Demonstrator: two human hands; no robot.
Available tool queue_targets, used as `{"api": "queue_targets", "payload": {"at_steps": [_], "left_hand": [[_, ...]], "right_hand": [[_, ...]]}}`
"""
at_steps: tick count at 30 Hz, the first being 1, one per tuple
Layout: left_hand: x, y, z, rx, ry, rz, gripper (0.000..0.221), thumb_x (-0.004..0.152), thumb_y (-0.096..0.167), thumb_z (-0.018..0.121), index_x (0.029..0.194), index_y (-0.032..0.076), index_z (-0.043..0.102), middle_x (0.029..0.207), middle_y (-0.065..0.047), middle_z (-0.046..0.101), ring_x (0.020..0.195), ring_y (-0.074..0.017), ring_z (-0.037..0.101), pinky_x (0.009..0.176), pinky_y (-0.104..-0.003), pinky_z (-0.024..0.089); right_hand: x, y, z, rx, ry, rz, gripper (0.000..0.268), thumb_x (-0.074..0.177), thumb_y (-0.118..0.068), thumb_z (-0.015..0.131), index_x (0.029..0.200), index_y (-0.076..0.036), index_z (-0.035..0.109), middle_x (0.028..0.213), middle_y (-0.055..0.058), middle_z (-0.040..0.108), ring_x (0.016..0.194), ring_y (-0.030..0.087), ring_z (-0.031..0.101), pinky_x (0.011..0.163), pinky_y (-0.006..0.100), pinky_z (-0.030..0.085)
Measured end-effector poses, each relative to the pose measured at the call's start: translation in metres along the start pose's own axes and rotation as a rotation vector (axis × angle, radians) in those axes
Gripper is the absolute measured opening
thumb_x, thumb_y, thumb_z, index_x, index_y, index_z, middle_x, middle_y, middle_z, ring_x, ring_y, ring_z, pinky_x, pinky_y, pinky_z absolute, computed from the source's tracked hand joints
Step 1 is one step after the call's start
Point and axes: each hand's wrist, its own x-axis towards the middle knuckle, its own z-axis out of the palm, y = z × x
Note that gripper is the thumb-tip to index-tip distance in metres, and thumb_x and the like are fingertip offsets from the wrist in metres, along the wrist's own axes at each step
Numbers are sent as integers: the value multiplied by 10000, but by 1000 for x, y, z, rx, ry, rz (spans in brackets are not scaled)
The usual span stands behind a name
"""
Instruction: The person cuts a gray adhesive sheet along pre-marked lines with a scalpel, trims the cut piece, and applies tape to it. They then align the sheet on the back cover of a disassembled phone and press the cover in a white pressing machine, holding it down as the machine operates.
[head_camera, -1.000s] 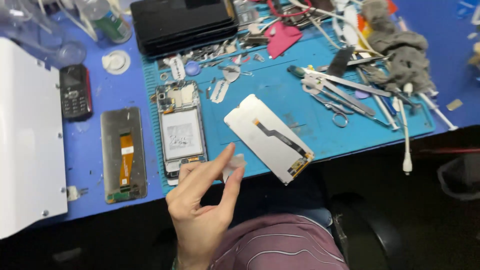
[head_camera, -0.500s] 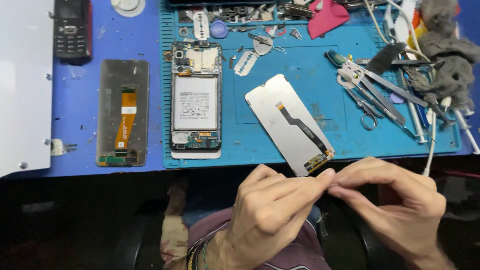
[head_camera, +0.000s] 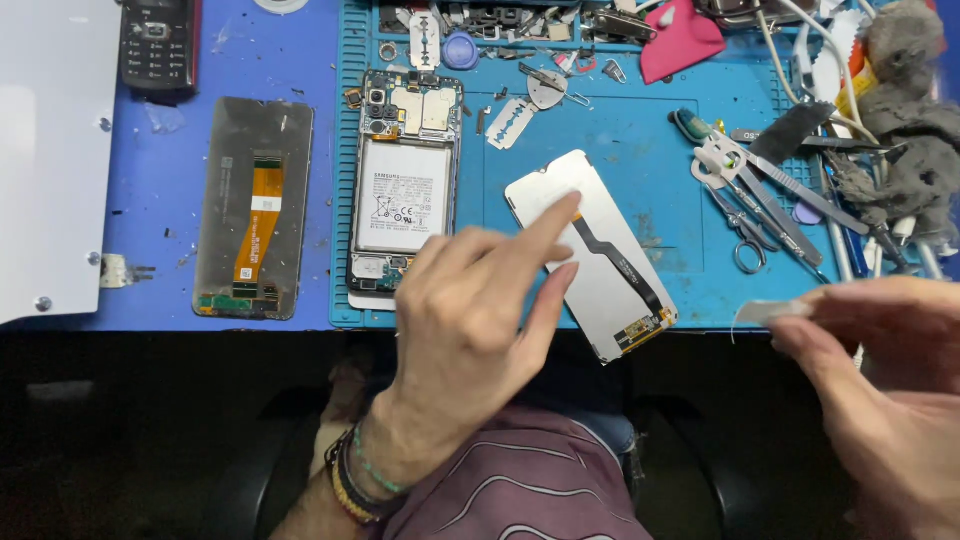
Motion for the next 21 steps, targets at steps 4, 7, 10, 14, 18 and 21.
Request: {"api": "queue_targets", "payload": {"at_steps": [4,7,10,14,18,21], "left_hand": [[15,-10,15,446,-95,382,467,787,8,749,1234,133,698,1258,-13,706,1221,-262,577,1009,-445,428],[14,-21,35,347,-218,434,373,856,108,753,1222,156,703,1317,-26,606,1339,-279,485,1134,-526,337],[17,-21,40,231,-286,406,309,920,263,774,1180,123,684,1249,-51,595,1274,-279,498,1075,-530,336],[28,-20,40,238,-297,410,304,915,336,786,1110,133,669,1252,-41,590,1303,-283,486,1094,-521,330],[38,-9,34,168,-366,417,542,785,578,820,993,106,652,1145,-56,602,1268,-294,479,1080,-553,289],[35,1,28,91,-460,340,620,734,668,828,933,107,654,1055,-26,637,1213,-283,512,1065,-544,287]], "right_hand": [[19,1,17,87,44,-50,281,973,65,759,1177,20,570,1060,114,686,999,149,707,953,284,593],[20,11,17,160,59,-100,355,946,57,764,1230,13,556,1097,108,678,1017,137,702,942,261,593],[19,19,13,163,44,-85,337,964,57,762,1238,23,570,1107,122,685,1021,147,712,952,266,598],[23,26,13,211,37,-76,342,946,46,761,1232,14,576,1135,104,686,1014,137,716,958,274,605],[31,24,16,176,34,-67,353,915,61,764,1219,26,587,1165,100,685,1043,148,707,969,292,605],[41,21,19,173,23,-89,343,923,60,762,1216,28,587,1162,98,688,1063,145,704,981,288,599]]}}
